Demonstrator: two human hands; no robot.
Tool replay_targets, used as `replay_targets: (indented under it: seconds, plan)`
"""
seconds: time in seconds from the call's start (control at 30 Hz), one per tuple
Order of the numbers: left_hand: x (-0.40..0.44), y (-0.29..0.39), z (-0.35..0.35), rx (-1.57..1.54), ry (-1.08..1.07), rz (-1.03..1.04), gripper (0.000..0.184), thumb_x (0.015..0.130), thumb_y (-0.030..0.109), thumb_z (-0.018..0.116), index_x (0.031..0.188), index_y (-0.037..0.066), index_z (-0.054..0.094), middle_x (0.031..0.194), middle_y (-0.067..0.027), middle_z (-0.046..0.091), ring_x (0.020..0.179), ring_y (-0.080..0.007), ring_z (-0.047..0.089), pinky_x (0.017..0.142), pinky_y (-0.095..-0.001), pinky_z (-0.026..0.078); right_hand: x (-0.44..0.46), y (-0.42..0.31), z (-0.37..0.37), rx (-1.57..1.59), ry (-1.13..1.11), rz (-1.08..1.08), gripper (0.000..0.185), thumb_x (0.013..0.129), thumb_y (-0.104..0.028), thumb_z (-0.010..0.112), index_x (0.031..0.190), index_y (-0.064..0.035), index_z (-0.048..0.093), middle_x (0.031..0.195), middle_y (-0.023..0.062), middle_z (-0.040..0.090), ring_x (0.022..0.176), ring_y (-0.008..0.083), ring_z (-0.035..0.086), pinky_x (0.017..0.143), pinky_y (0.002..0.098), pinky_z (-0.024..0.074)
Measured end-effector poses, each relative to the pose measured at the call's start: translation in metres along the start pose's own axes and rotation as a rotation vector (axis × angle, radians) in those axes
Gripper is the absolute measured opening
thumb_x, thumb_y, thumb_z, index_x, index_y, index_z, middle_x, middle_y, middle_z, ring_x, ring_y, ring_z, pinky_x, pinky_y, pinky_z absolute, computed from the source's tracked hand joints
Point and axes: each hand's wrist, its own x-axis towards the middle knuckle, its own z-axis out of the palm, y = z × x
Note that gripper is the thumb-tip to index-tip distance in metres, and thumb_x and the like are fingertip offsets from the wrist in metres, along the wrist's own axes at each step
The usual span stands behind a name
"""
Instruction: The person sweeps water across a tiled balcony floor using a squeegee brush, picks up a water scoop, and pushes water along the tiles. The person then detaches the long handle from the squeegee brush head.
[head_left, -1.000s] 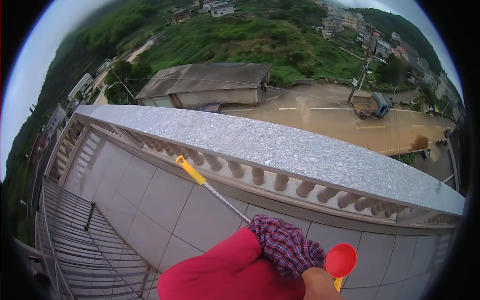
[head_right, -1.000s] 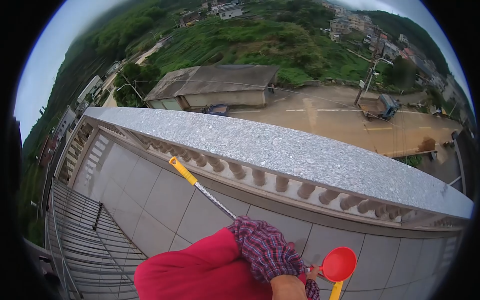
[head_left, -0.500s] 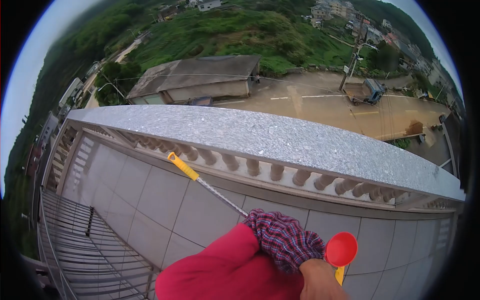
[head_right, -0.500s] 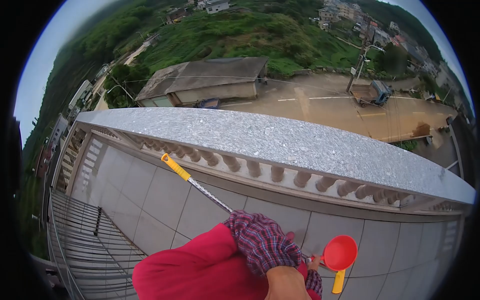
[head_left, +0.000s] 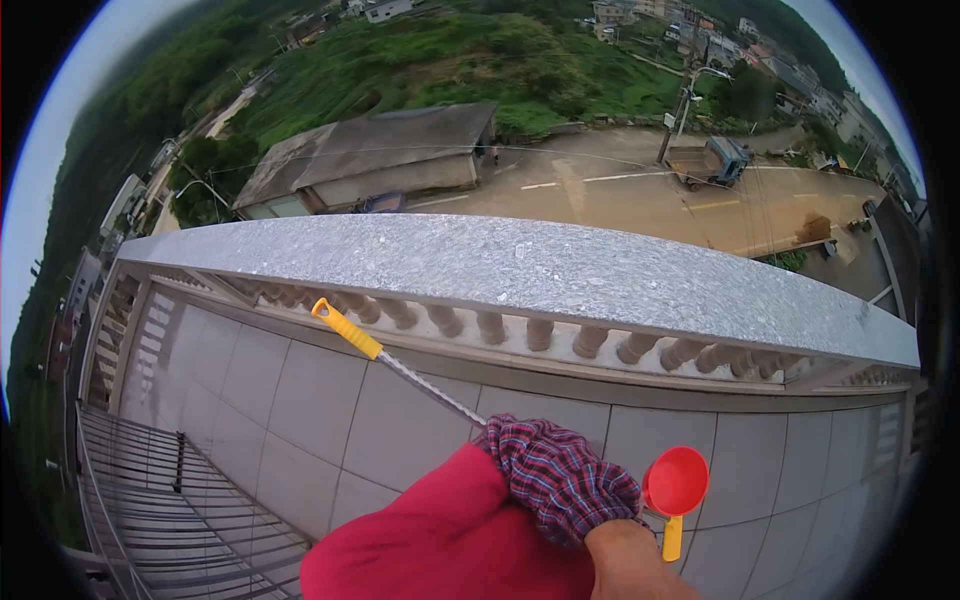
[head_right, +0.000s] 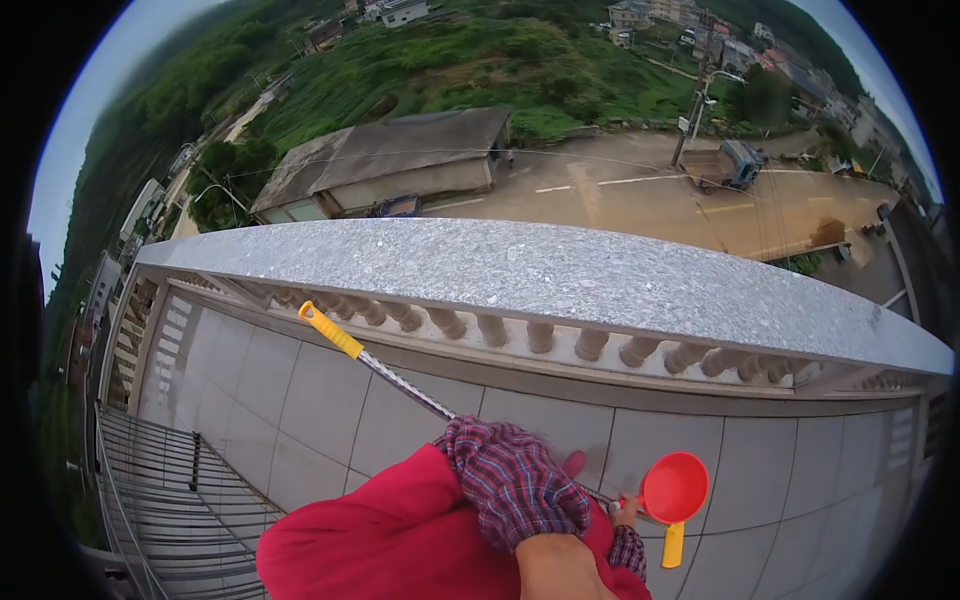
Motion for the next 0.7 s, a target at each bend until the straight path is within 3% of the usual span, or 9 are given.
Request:
replay_targets:
  seconds: [0.53, 0.63, 0.7]
  plan:
    - [0.0, 0.007, 0.004, -0.06, -0.03, -0.028, 0.041, 0.073, 0.044, 0.058, 0.076, 0.004, 0.056, 0.069, -0.0125, 0.052, 0.065, -0.0217, 0.049, 0.06, -0.0402, 0.036, 0.001, 0.034, 0.005, 0.09, -0.009, -0.08, 0.042, 0.06, 0.006, 0.057, 0.098, -0.0024, 0.042, 0.084, 0.0119, 0.049, 0.077, 0.0218, 0.05, 0.071, 0.0322, 0.0408]
    - [-0.003, 0.01, 0.005, -0.06, -0.029, -0.031, 0.042, 0.073, 0.045, 0.058, 0.076, 0.004, 0.056, 0.069, -0.0129, 0.052, 0.065, -0.0218, 0.048, 0.06, -0.0407, 0.035, -0.001, 0.002, -0.006, 0.041, -0.029, 0.034, 0.043, 0.059, 0.007, 0.057, 0.098, -0.0029, 0.043, 0.085, 0.0115, 0.048, 0.079, 0.0214, 0.05, 0.072, 0.0313, 0.0405]
    - [-0.004, 0.012, 0.005, -0.057, -0.027, -0.03, 0.042, 0.072, 0.046, 0.058, 0.076, 0.004, 0.056, 0.069, -0.0131, 0.052, 0.065, -0.0219, 0.048, 0.06, -0.0411, 0.035, -0.002, -0.006, -0.013, -0.102, -0.002, -0.162, 0.044, 0.058, 0.005, 0.06, 0.098, -0.0032, 0.044, 0.087, 0.0114, 0.048, 0.081, 0.0221, 0.05, 0.074, 0.0309, 0.0401]
